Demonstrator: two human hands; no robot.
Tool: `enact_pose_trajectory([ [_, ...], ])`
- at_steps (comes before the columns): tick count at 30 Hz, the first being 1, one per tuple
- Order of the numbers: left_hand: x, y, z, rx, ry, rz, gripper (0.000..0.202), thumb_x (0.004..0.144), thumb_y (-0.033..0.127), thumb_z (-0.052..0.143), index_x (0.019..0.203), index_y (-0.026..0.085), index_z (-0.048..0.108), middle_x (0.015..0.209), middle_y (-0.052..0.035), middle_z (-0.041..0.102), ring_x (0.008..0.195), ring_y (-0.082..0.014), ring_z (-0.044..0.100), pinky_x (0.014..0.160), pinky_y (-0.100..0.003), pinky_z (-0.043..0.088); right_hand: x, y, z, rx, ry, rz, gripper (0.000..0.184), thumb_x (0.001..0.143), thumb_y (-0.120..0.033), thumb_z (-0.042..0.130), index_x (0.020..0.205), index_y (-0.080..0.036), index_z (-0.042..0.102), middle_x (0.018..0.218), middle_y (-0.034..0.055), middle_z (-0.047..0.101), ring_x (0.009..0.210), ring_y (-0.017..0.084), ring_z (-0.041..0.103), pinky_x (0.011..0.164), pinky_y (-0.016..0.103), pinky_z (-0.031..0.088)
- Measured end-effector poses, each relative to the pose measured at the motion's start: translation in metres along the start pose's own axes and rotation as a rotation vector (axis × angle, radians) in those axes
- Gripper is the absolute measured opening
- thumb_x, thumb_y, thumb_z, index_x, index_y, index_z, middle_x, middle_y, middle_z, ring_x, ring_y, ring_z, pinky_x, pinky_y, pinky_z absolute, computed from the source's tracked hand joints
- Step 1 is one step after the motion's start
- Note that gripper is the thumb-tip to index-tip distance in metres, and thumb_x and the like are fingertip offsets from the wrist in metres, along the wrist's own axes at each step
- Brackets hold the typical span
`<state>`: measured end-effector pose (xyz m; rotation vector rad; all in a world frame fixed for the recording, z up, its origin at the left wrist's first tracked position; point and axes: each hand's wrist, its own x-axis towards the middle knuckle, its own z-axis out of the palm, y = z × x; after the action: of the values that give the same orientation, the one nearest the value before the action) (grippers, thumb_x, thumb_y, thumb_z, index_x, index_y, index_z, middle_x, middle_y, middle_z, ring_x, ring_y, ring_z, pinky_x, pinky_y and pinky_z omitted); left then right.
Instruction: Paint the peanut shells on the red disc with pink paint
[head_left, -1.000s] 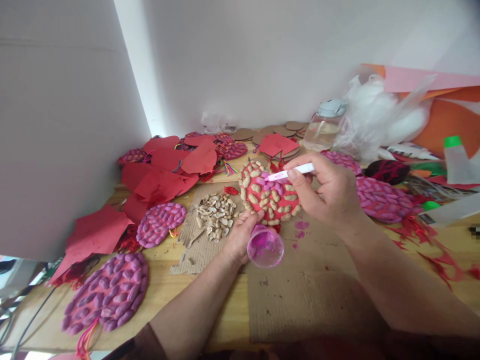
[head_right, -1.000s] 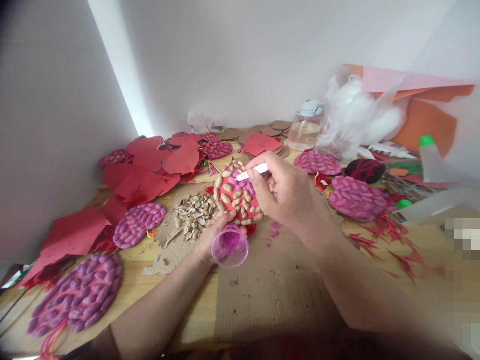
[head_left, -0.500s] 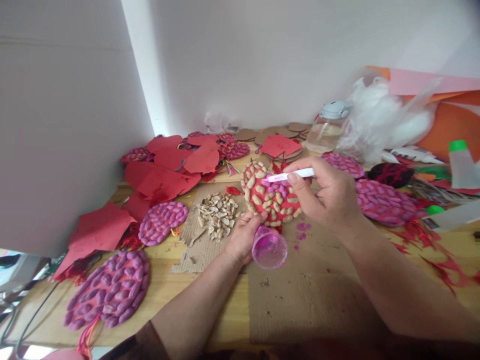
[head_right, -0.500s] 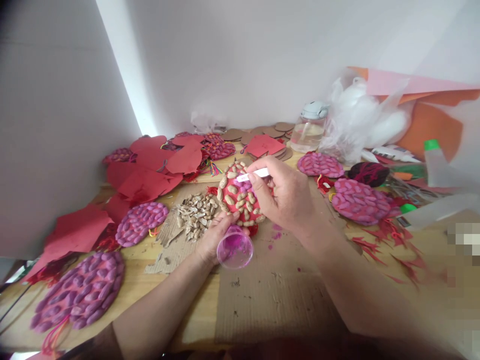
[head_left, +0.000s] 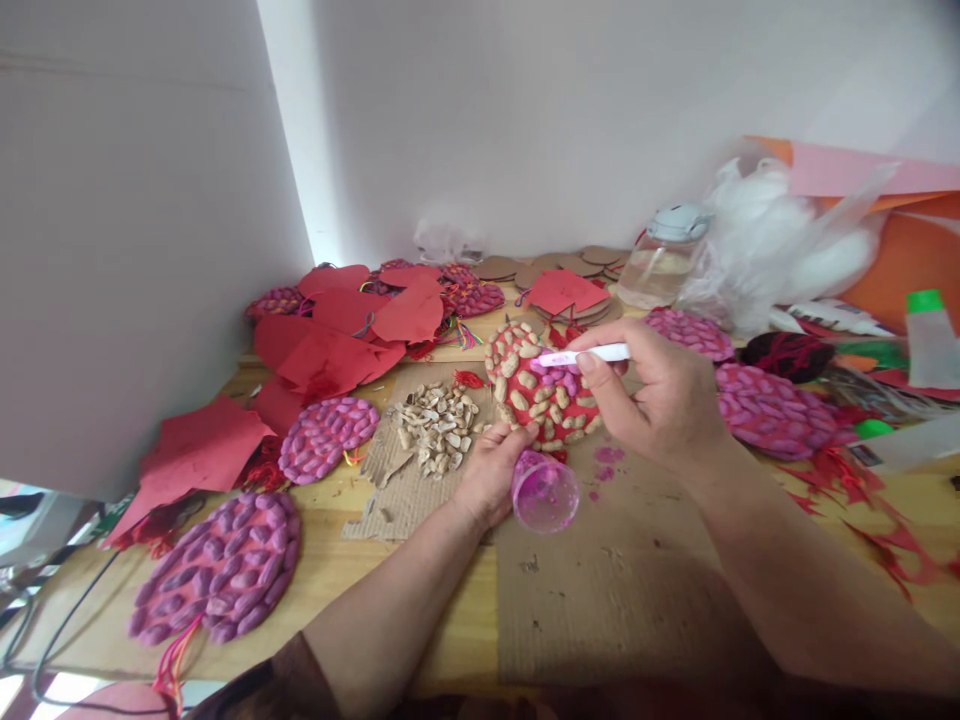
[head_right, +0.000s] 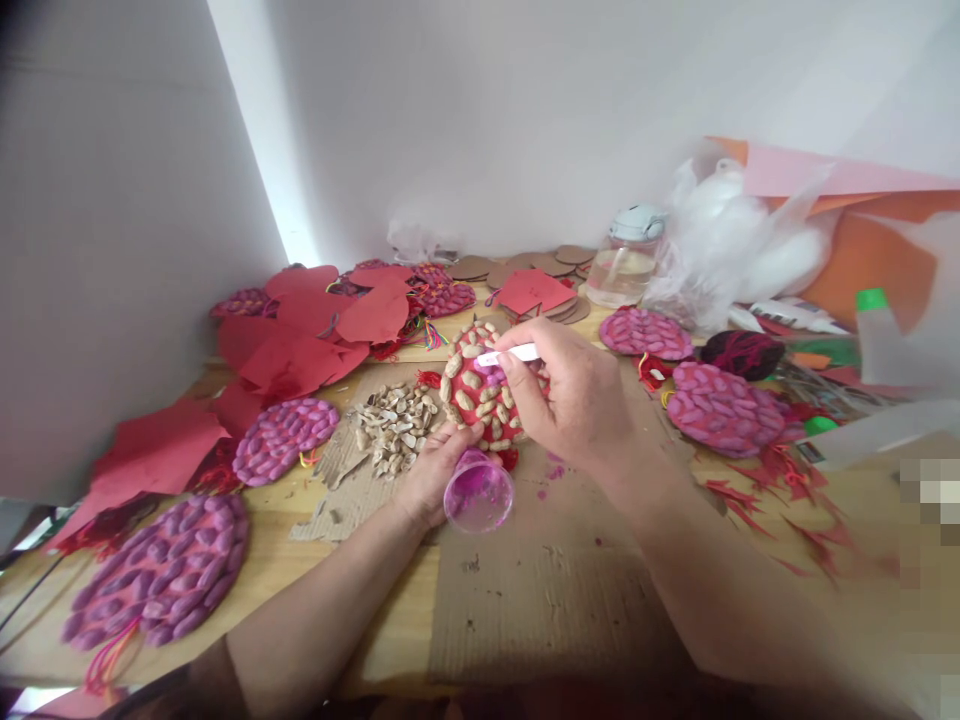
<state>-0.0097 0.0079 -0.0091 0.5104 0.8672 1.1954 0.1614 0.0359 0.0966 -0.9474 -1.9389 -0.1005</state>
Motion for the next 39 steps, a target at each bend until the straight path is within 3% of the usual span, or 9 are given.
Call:
enact_pose_trajectory([
  [13, -0.001, 0.004, 0.006, -0.055, 0.000, -0.041, 0.042, 0.058, 0.035, 0.100, 0.082, 0.018, 0.070, 0.070, -0.0014, 0.073, 0.062, -0.0189, 0.071, 0.061, -0.028, 0.054, -0.002, -0.002, -0.003, -0.055, -0.018, -0.052, 0.011, 0.098, -0.026, 0.065, 0.108, -0.026, 0.069, 0.094, 0.0029, 0.078, 0.081, 0.021, 0.073, 0.076, 0.035, 0.057],
  [26, 0.003, -0.002, 0.004, -0.093, 0.006, 0.019, 0.042, 0.060, 0.035, 0.098, 0.089, 0.017, 0.073, 0.080, -0.0027, 0.077, 0.062, -0.0153, 0.066, 0.065, -0.028, 0.052, 0.004, -0.010, -0.009, -0.109, 0.027, -0.131, 0.013, 0.094, -0.015, 0.062, 0.098, -0.026, 0.067, 0.087, 0.0041, 0.076, 0.080, 0.024, 0.073, 0.074, 0.039, 0.058],
  [31, 0.003, -0.002, 0.002, -0.087, 0.017, 0.014, 0.041, 0.060, 0.036, 0.098, 0.084, 0.017, 0.072, 0.074, -0.0001, 0.072, 0.057, -0.0120, 0.060, 0.059, -0.025, 0.047, 0.003, -0.010, -0.007, -0.058, 0.003, -0.087, 0.011, 0.097, -0.019, 0.063, 0.103, -0.027, 0.069, 0.092, 0.0039, 0.078, 0.082, 0.024, 0.074, 0.076, 0.039, 0.060],
  [39, 0.002, 0.001, 0.005, -0.104, 0.023, 0.025, 0.043, 0.057, 0.036, 0.100, 0.084, 0.016, 0.072, 0.073, -0.0005, 0.073, 0.058, -0.0122, 0.062, 0.059, -0.025, 0.048, 0.004, -0.007, -0.006, -0.087, 0.014, -0.111, 0.008, 0.098, -0.020, 0.062, 0.101, -0.024, 0.068, 0.091, 0.0052, 0.078, 0.084, 0.022, 0.075, 0.077, 0.036, 0.060],
])
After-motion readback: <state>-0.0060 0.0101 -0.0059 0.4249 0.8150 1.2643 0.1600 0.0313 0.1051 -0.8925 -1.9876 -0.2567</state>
